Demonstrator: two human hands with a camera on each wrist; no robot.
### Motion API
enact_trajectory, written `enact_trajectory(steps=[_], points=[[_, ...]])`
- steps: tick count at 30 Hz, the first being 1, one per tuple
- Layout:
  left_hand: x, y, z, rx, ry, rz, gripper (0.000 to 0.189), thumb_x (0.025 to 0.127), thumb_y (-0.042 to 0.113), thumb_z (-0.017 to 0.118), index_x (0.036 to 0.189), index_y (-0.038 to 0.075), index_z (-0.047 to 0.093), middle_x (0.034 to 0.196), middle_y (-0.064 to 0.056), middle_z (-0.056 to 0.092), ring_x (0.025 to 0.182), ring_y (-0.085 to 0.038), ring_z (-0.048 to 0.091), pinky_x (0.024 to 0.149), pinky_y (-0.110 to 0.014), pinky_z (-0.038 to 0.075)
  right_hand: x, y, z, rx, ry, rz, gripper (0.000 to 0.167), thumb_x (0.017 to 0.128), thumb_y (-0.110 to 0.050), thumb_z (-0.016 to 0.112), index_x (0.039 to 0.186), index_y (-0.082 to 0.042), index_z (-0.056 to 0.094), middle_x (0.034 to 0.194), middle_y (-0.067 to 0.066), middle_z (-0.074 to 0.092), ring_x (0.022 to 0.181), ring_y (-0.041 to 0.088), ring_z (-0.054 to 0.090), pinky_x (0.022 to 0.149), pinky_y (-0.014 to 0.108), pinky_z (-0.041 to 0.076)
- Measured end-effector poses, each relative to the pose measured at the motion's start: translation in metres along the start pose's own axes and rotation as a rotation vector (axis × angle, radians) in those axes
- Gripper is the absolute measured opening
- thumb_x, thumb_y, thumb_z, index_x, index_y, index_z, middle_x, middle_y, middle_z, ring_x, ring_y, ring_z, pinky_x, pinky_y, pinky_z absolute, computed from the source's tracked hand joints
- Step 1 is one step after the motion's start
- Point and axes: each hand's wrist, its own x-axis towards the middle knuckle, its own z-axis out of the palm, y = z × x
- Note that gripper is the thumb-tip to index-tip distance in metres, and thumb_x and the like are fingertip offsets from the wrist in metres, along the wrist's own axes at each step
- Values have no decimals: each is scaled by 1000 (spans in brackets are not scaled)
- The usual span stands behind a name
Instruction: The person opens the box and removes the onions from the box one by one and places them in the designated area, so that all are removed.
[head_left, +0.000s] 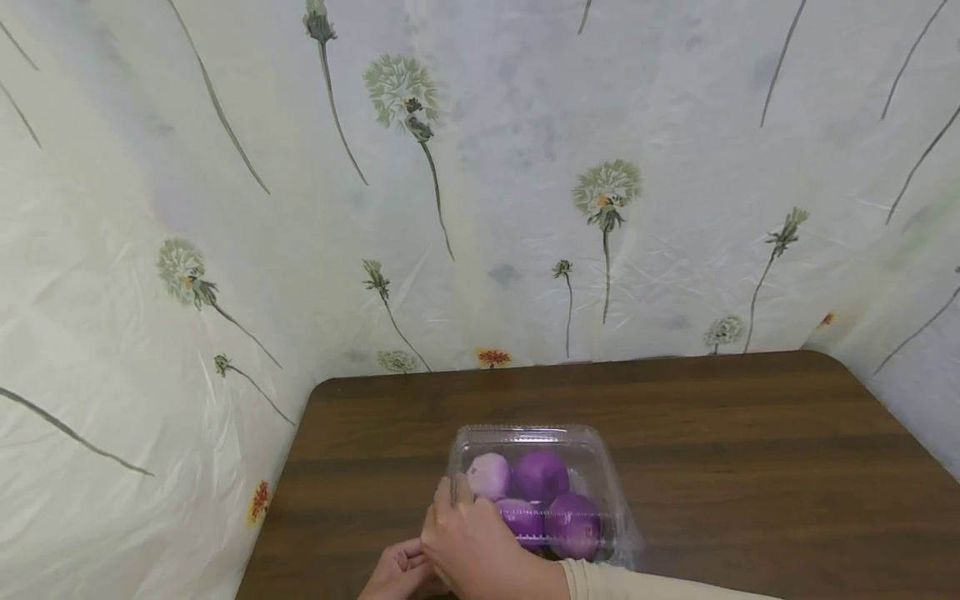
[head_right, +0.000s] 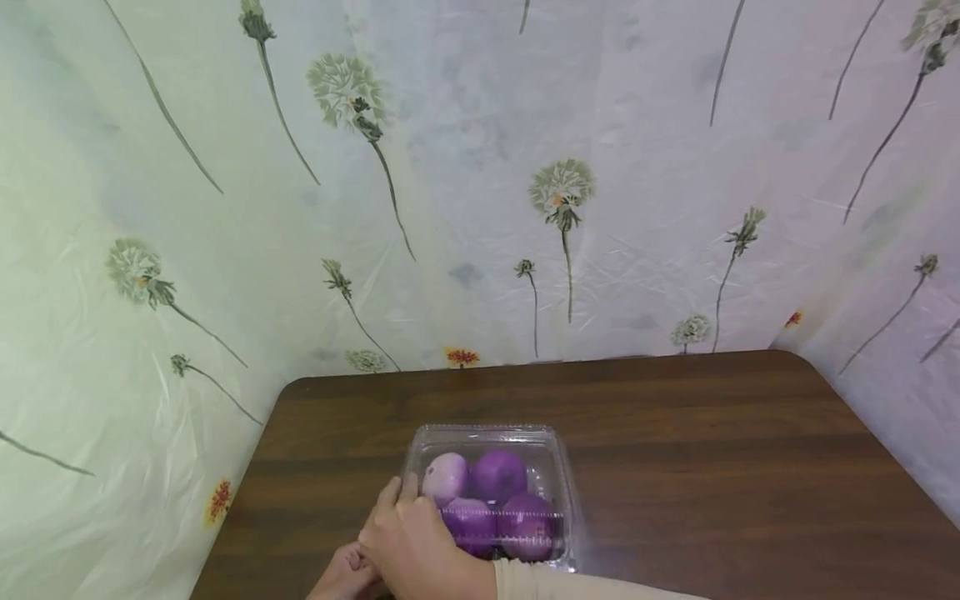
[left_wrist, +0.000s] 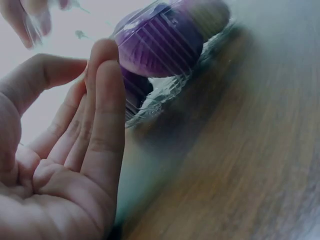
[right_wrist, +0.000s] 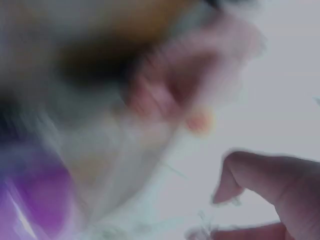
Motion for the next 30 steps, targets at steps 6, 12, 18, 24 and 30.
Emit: enact_trajectory(steps=[6,12,18,24,30], points=[[-4,0,0,-33,7,-73,15,99,13,67,113,12,72,96,6,80,87,-7,76,81,-19,62,16,17,-20,172,-184,32,38,81,-41,78,61,-19,56,64,-7,45,57,4,43,44,16,36],[-5,2,6,16,54,-125,9,96,17,71,103,11,72,91,5,79,84,-9,77,77,-22,64,13,36,-18,345,-124,68,30,81,-37,78,74,-18,55,69,-10,51,60,2,53,46,16,44],[-4,4,9,14,41,-124,5,96,15,71,99,11,71,89,5,78,84,-8,77,77,-22,64,5,71,-13,644,-103,156,36,92,-42,77,109,-11,69,97,-3,74,71,7,66,60,20,58],[-2,3,8,-20,-16,-80,4,97,11,70,97,15,71,89,7,79,85,-5,76,79,-20,63,-12,105,-4,747,19,232,42,95,-44,74,123,-13,72,115,0,78,85,11,75,71,29,64],[-1,2,8,-28,-42,-48,5,96,11,71,97,16,70,90,8,79,86,-4,76,80,-20,63,-34,141,-2,742,34,299,39,92,-43,77,122,-19,73,116,-6,78,101,11,76,82,34,65]])
